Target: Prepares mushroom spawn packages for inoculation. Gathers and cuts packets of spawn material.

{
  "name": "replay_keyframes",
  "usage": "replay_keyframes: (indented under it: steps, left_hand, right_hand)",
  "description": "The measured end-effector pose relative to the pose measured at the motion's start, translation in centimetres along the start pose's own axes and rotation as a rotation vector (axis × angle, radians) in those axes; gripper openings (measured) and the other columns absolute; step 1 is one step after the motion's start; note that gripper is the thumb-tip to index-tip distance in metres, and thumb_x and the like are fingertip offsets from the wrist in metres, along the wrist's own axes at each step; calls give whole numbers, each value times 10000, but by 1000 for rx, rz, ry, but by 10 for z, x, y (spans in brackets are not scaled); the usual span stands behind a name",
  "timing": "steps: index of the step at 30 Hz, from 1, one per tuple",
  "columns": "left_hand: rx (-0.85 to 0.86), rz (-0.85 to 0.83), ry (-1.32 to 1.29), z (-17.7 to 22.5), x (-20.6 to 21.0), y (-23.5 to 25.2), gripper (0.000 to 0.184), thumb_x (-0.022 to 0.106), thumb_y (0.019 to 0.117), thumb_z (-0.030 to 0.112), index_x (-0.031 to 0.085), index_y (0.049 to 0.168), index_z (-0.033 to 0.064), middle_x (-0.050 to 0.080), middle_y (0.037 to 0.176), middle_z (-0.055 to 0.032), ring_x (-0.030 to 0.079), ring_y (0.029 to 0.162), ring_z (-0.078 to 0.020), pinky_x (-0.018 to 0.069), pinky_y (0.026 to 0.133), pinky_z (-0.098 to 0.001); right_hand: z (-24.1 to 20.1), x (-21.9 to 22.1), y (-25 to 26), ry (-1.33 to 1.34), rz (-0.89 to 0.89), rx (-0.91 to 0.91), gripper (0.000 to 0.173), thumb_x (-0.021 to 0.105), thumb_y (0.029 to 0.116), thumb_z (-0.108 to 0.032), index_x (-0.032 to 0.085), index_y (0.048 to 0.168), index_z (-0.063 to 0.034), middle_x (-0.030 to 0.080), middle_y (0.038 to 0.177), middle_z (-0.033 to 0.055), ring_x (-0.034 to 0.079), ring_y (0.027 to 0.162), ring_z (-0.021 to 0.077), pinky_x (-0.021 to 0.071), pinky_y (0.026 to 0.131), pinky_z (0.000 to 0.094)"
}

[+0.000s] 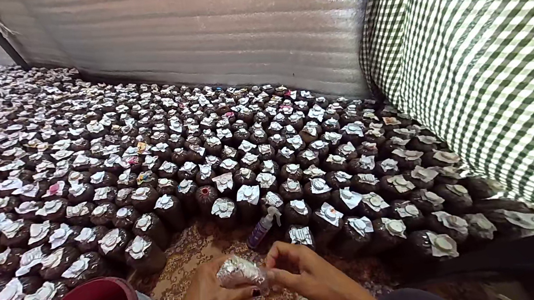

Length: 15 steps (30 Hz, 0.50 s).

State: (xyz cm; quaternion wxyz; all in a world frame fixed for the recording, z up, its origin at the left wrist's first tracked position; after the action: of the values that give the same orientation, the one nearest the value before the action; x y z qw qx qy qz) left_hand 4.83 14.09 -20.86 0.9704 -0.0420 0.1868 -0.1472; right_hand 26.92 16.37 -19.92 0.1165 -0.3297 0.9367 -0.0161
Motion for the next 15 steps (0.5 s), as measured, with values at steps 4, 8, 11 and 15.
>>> replay_keyframes:
  steps: [4, 8, 11, 15]
  left_hand:
    - [-97, 26, -122, -2, 0, -3, 459, 920, 720, 359, 727, 1068, 130, 766, 934, 45, 734, 886, -70, 619, 842, -280]
    - [-96, -8, 35, -1, -3, -2, 502, 916, 718, 385, 732, 1127, 159, 759, 992, 71, 714, 928, -35, 598, 884, -272]
    - [-69, -31, 274, 3, -2, 0, 501, 884, 740, 462, 737, 1135, 191, 756, 1014, 58, 713, 942, -66, 597, 895, -356]
    - [-97, -58, 470, 0, 5, -1, 497, 832, 767, 532, 730, 1110, 187, 749, 981, -14, 718, 937, -196, 575, 859, -515]
  right_hand:
    - [2, 6, -1, -12, 105, -139, 214, 739, 956, -247, 705, 1019, -44, 718, 889, 29, 686, 768, 94, 597, 719, 281]
    - [-1, 0, -3, -237, 109, -103, 210, 680, 975, -285, 702, 940, -79, 686, 824, 2, 657, 741, 83, 567, 702, 291]
    - [-5, -5, -5, -475, 14, 35, 228, 640, 981, -314, 691, 982, -91, 680, 871, 44, 668, 813, 178, 565, 764, 427]
    - [-1, -8, -6, -457, 50, 67, 299, 709, 949, -331, 709, 1145, -106, 709, 1083, 42, 692, 977, 167, 582, 906, 408]
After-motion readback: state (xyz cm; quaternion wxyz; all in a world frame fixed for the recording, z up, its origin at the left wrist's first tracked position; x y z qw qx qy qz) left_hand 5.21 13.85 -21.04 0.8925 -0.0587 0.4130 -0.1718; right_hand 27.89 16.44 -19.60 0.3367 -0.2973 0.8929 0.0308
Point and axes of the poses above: each hand's wrist, its own y-axis towards the middle knuckle, its own x-axis out of the palm, z = x × y, the point moved 4 cm from there along y, towards the middle knuckle
